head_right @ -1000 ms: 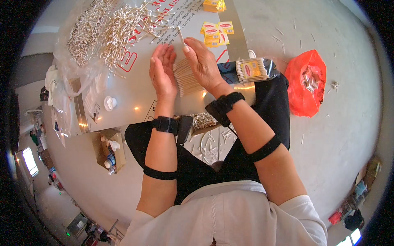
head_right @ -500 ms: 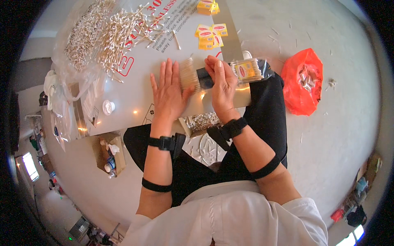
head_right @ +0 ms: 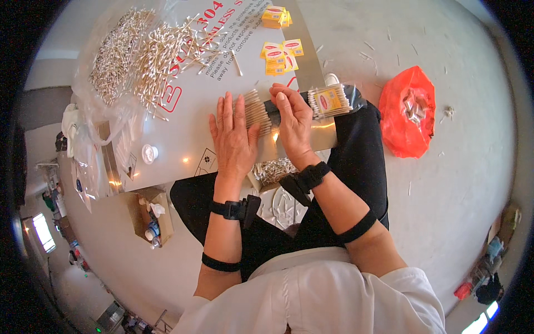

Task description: Packaging cotton swabs into plastic sleeves at a packing station.

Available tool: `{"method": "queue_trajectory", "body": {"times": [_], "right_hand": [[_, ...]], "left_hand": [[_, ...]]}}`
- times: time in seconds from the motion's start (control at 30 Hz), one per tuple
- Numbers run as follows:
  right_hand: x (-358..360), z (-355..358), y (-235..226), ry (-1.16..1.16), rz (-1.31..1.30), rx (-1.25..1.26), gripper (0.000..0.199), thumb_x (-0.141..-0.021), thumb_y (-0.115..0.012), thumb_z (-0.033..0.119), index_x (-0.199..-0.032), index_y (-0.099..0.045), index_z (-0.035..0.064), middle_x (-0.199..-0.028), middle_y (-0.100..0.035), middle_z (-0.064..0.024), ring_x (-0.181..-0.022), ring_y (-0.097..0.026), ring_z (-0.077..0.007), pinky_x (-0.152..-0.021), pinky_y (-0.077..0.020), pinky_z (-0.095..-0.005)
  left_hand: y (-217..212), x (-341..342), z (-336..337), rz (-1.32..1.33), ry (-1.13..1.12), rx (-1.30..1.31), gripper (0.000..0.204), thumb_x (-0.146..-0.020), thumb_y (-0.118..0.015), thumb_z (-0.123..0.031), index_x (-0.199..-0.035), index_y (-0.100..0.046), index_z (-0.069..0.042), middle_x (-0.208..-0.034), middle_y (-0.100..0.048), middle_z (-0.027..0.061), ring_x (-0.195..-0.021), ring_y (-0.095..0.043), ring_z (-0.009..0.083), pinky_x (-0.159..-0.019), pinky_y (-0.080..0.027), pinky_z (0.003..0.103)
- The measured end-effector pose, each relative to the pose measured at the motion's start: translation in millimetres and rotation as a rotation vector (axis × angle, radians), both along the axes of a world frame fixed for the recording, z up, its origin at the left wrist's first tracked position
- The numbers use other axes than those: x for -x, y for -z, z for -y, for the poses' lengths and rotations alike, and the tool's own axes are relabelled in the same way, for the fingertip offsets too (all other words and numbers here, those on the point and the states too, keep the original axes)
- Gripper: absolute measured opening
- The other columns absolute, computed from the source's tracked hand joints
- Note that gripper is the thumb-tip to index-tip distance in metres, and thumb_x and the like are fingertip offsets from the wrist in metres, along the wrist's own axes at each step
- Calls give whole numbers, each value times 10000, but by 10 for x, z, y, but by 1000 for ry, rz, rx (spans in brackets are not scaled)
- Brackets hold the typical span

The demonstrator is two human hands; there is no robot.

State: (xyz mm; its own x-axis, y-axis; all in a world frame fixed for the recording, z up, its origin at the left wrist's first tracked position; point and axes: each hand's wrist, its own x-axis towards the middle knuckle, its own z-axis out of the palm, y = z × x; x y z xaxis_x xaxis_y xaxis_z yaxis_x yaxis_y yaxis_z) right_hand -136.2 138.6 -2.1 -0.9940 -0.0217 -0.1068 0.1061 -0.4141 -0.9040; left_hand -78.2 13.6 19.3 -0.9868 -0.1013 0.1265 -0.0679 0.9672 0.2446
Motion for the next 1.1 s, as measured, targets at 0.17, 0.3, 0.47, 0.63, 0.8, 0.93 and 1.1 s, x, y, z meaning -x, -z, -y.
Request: {"method": "queue_trajectory", "body": {"times": [0.17, 0.3, 0.47, 0.63, 0.8, 0.93, 1.1], "right_hand": [[13, 9, 9, -19, -1, -27, 302, -1027, -498, 174, -1186, -611, -57, -1180, -639, -116, -1122, -609, -188, -1000, -484, -304], [12, 12, 6, -32, 5, -47, 302, -1027, -500, 178, -1180, -613, -57, -1178, -641, -112, -1122, -607, -182, -996, -486, -300], [46, 8, -36, -71, -19, -53, 319, -1037, -482, 203, -1191, -610, -46, -1229, -618, -113, -1145, -591, -178, -1003, -478, -300], [265, 80, 39, -130, -165, -139, 375, -1048, -451, 250, -1244, -589, -40, -1310, -573, -118, -1219, -534, -183, -1057, -425, -316], [338, 233, 102, -155, -265, -245, 459, -1050, -441, 312, -1350, -513, -28, -1350, -548, -118, -1252, -499, -188, -1075, -388, -322], [214, 295, 124, -154, -241, -307, 462, -1052, -434, 310, -1360, -501, -28, -1352, -547, -119, -1259, -494, -188, -1080, -382, -321], [155, 253, 123, -71, -199, -223, 474, -1052, -434, 321, -1365, -493, -30, -1371, -529, -123, -1278, -480, -193, -1096, -368, -322]], "left_hand": [[129, 78, 33, 17, -15, -39, 788, -918, -584, -427, -1487, -269, 19, -1568, -246, 205, -1470, -201, 345, -1158, -142, 587], [111, 212, 19, 27, -57, -9, 810, -916, -580, -446, -1489, -256, 25, -1574, -232, 207, -1475, -188, 338, -1161, -130, 587], [89, 226, 24, 128, -58, 25, 817, -923, -561, -458, -1497, -237, 25, -1582, -212, 206, -1483, -166, 328, -1170, -107, 576], [201, 149, 141, -7, 28, -108, 737, -970, -508, -402, -1503, -233, 26, -1585, -201, 207, -1484, -166, 324, -1182, -111, 526], [256, 283, 86, -405, -152, -769, 629, -1038, -400, -367, -1500, -252, 32, -1579, -218, 215, -1478, -192, 303, -1183, -167, 443], [251, 400, 18, -392, -180, -1107, 672, -1042, -367, -424, -1503, -219, 42, -1566, -228, 232, -1465, -216, 316, -1184, -179, 426], [299, 396, 21, -538, -212, -1396, 680, -1038, -372, -447, -1487, -259, 51, -1531, -294, 227, -1436, -284, 292, -1175, -227, 416]]}}
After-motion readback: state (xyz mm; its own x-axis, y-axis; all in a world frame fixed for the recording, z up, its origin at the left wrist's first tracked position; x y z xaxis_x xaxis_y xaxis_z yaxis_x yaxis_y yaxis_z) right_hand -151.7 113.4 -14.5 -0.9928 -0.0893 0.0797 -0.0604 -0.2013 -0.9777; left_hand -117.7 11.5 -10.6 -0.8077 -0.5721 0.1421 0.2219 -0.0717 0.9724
